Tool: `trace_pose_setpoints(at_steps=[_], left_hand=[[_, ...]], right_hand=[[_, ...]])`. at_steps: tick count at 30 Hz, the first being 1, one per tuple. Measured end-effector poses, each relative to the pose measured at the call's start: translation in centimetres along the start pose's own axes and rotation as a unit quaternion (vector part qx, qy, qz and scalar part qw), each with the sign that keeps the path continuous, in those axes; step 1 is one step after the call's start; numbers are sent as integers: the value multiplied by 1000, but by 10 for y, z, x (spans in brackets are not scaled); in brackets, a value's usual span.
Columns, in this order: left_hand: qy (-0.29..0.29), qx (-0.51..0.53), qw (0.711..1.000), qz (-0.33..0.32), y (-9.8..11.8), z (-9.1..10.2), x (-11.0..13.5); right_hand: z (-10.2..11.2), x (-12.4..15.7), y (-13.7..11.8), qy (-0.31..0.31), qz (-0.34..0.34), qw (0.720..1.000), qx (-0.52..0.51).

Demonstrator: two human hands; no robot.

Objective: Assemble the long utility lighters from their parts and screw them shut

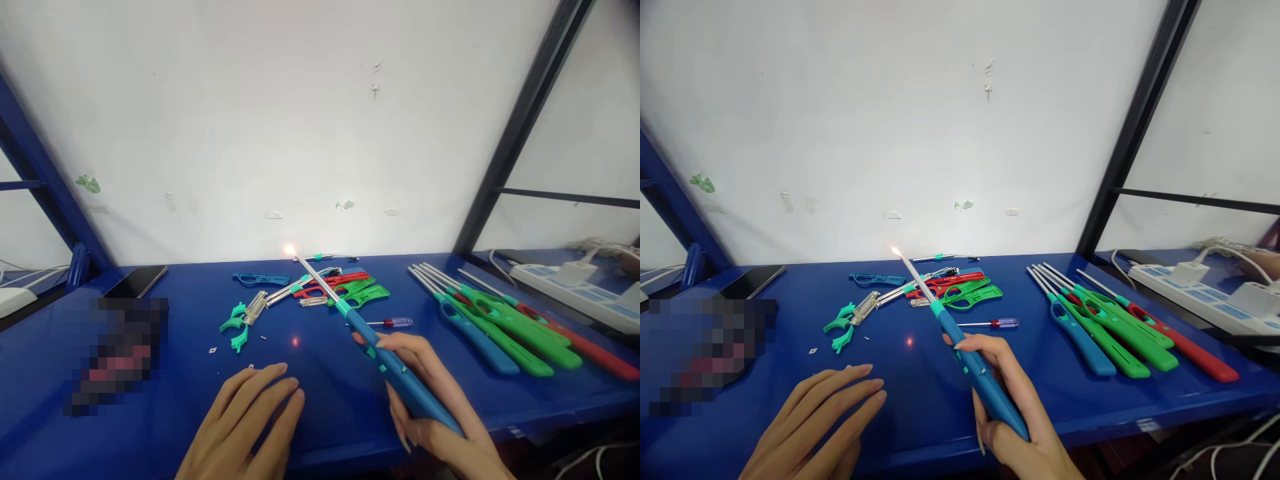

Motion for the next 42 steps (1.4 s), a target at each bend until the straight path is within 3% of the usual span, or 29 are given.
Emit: trace_pose_setpoints(at_steps=[12, 21, 29, 35, 42], left_hand=[[-13, -10, 1000, 5, 0, -5, 0], [-15, -12, 1000, -14, 0, -6, -1], [-24, -1, 1000, -10, 0, -8, 0], [-25, -7, 1000, -18, 1, -11, 2], [-31, -9, 999, -14, 1, -11, -1]], right_hand=[[-4, -1, -12, 27, -25, 999, -31], [0, -11, -16, -28, 2, 996, -87], [3, -9, -21, 15, 38, 990, -138], [5, -9, -20, 49, 54, 991, -113], [-3, -13, -18, -13, 21, 997, -71]])
Point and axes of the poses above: each hand's wrist, its own x-axis away from the middle knuckle, its own z-axis out of the back of the hand, y = z × x, the point moved 6 cm from there along -x, towards the middle knuckle, and after that the axes turned 7 degrees about -y, right-handed, at the moved point
